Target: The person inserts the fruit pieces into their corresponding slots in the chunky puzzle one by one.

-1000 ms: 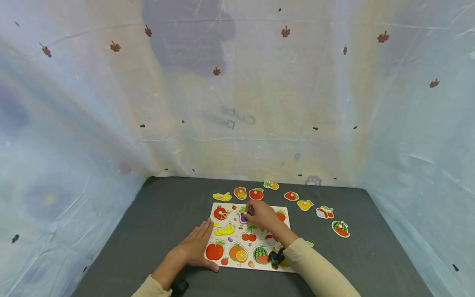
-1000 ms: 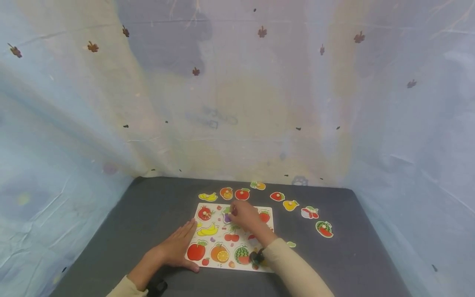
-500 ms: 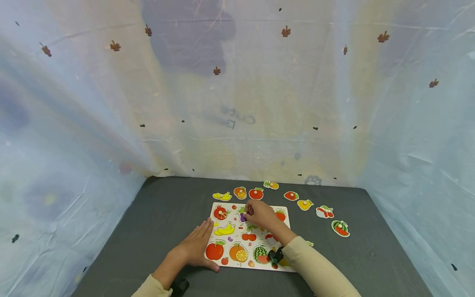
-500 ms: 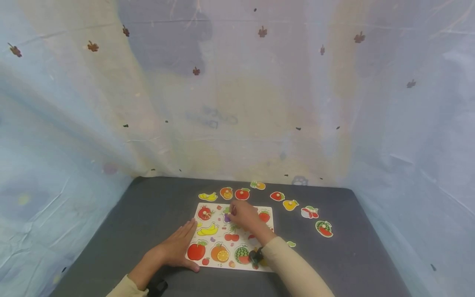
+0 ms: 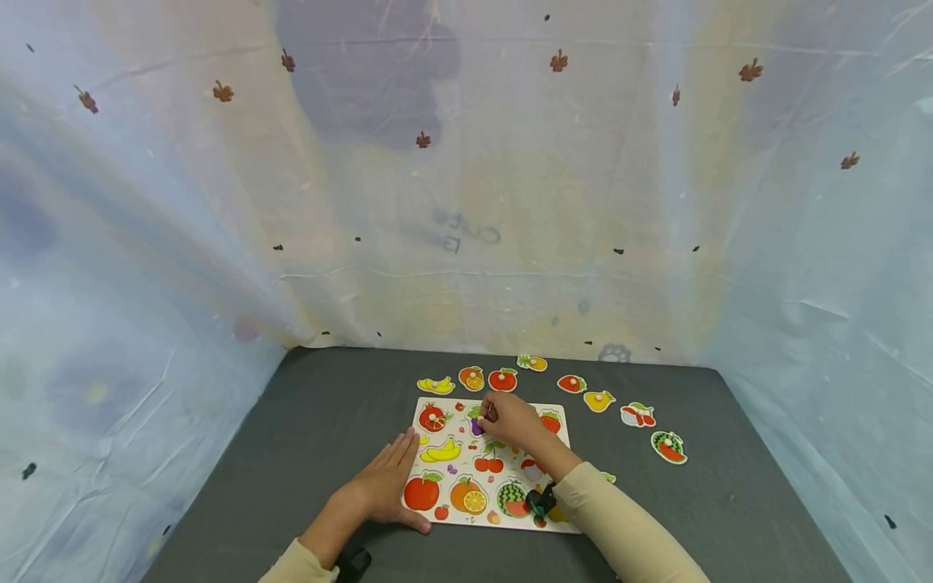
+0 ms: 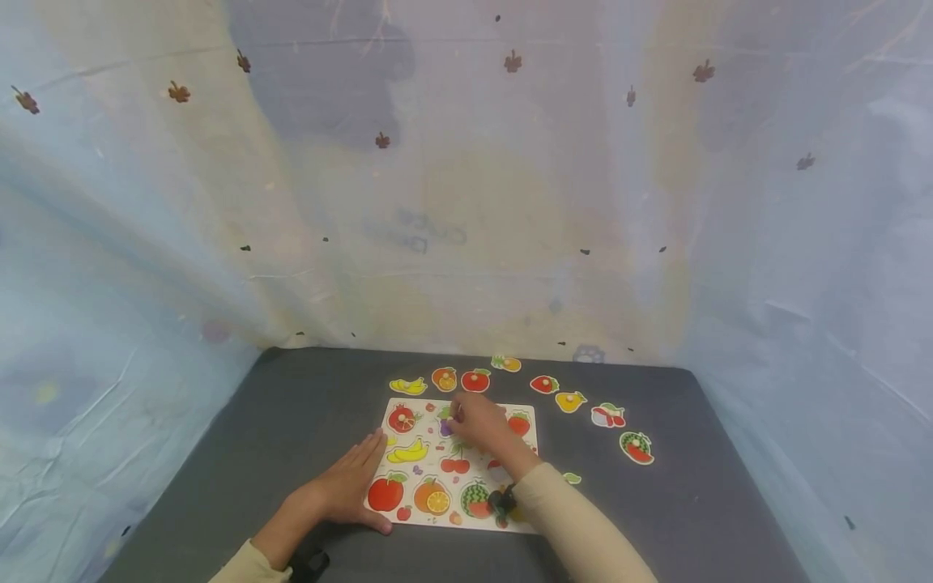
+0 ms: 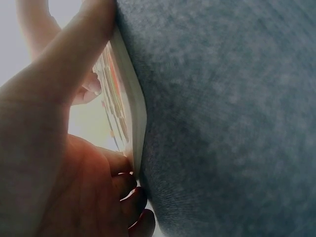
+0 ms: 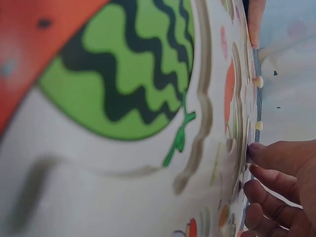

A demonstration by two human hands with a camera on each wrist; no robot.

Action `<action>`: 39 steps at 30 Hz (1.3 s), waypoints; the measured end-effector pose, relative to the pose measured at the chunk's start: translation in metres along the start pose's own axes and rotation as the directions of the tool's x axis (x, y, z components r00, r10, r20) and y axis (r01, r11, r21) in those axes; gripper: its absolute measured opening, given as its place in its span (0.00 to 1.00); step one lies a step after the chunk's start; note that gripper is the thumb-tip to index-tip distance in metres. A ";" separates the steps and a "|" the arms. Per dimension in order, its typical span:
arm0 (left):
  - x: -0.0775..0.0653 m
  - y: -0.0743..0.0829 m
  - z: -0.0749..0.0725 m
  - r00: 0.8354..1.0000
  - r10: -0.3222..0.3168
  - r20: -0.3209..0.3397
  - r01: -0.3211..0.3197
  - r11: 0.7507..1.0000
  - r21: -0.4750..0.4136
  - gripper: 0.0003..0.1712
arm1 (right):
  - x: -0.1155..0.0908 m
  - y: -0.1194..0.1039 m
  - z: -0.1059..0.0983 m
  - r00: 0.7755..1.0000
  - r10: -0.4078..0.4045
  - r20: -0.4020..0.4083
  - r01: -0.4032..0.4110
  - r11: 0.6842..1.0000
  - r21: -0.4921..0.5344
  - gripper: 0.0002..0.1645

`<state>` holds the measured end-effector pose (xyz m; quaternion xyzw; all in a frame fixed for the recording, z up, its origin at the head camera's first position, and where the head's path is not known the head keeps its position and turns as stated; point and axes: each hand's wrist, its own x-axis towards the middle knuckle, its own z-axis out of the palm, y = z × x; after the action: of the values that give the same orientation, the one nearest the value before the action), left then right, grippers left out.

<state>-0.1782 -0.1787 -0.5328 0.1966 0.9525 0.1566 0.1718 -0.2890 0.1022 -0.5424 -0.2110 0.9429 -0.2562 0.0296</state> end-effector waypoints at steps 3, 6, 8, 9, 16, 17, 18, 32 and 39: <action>0.000 0.001 0.000 1.000 -0.004 0.001 0.004 1.000 -0.004 0.85 | 0.000 -0.001 -0.001 1.000 0.003 0.003 -0.003 1.000 0.005 0.11; 0.000 0.001 0.000 1.000 -0.006 0.000 0.006 1.000 -0.010 0.85 | 0.000 -0.001 -0.001 1.000 0.011 0.006 -0.012 1.000 0.015 0.12; 0.000 0.001 -0.001 1.000 -0.013 0.004 0.013 1.000 -0.013 0.85 | 0.000 -0.002 -0.001 1.000 0.016 0.008 -0.016 1.000 0.020 0.12; 0.000 0.002 -0.001 1.000 -0.017 0.004 0.017 1.000 -0.010 0.85 | 0.000 -0.002 -0.001 1.000 0.016 0.008 -0.016 1.000 0.021 0.12; -0.001 0.003 -0.002 0.999 -0.043 0.013 0.043 0.999 0.002 0.85 | -0.002 -0.003 -0.003 1.000 0.001 0.009 -0.001 0.999 0.033 0.11; -0.001 0.003 -0.002 0.999 -0.042 0.012 0.042 0.999 0.002 0.85 | -0.002 -0.004 -0.004 1.000 -0.003 0.012 0.003 1.000 0.031 0.11; -0.001 0.003 -0.002 0.999 -0.041 0.013 0.041 0.999 0.002 0.85 | -0.003 -0.004 -0.004 1.000 -0.009 0.016 0.008 1.000 0.028 0.10; -0.002 0.004 -0.001 1.000 -0.019 0.007 0.020 1.000 -0.009 0.85 | -0.004 0.005 -0.031 0.998 -0.021 -0.060 0.023 0.999 0.022 0.06; -0.001 0.003 0.000 1.000 -0.025 -0.001 0.025 1.000 -0.018 0.85 | 0.001 0.022 -0.042 0.992 -0.016 -0.122 0.018 1.000 0.021 0.07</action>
<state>-0.1759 -0.1765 -0.5311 0.1829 0.9536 0.1631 0.1748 -0.3052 0.1384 -0.5171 -0.2025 0.9382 -0.2792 -0.0281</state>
